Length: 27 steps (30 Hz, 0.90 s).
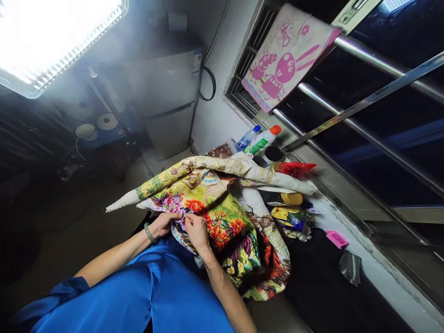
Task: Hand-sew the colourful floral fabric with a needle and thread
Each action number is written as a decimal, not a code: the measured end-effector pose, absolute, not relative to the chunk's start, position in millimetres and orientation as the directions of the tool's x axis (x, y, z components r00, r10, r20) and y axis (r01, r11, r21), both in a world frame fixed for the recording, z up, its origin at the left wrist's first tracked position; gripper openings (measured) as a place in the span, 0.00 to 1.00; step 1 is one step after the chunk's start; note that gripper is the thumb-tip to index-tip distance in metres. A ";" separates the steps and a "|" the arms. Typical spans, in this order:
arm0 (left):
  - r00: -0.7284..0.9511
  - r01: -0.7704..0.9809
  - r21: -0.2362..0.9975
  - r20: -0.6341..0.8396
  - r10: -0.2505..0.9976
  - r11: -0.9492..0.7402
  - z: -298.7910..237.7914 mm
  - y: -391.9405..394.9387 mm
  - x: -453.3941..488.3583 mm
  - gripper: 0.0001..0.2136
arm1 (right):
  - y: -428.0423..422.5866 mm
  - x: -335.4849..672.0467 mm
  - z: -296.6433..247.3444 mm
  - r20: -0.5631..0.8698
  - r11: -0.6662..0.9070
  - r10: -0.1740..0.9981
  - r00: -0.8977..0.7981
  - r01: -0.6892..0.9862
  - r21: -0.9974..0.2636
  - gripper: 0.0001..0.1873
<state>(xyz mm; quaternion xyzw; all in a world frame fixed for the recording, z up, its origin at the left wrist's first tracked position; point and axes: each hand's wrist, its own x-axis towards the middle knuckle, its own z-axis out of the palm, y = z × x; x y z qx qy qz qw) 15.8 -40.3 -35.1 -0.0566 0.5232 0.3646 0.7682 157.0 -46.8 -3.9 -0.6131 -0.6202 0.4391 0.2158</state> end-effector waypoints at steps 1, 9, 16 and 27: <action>0.188 -0.622 0.295 -0.843 0.504 0.726 -36.3 -40.5 15.7 0.13 | -46.4 157.2 -4.0 -0.268 -0.128 0.950 -0.161 0.582 -0.803 0.18; 0.131 -0.588 0.355 -0.845 0.519 0.727 -33.8 -39.9 16.4 0.12 | -44.2 154.6 -4.6 -0.238 -0.073 0.957 -0.163 0.663 -0.745 0.18; 0.140 -0.632 0.310 -0.856 0.498 0.710 -24.2 -38.8 18.6 0.11 | -47.2 149.4 -4.8 -0.220 -0.062 0.968 -0.122 0.732 -0.678 0.16; 0.176 -0.627 0.281 -0.857 0.484 0.727 -17.8 -39.2 19.2 0.12 | -51.9 144.2 -12.2 -0.216 -0.113 0.974 -0.069 0.681 -0.723 0.12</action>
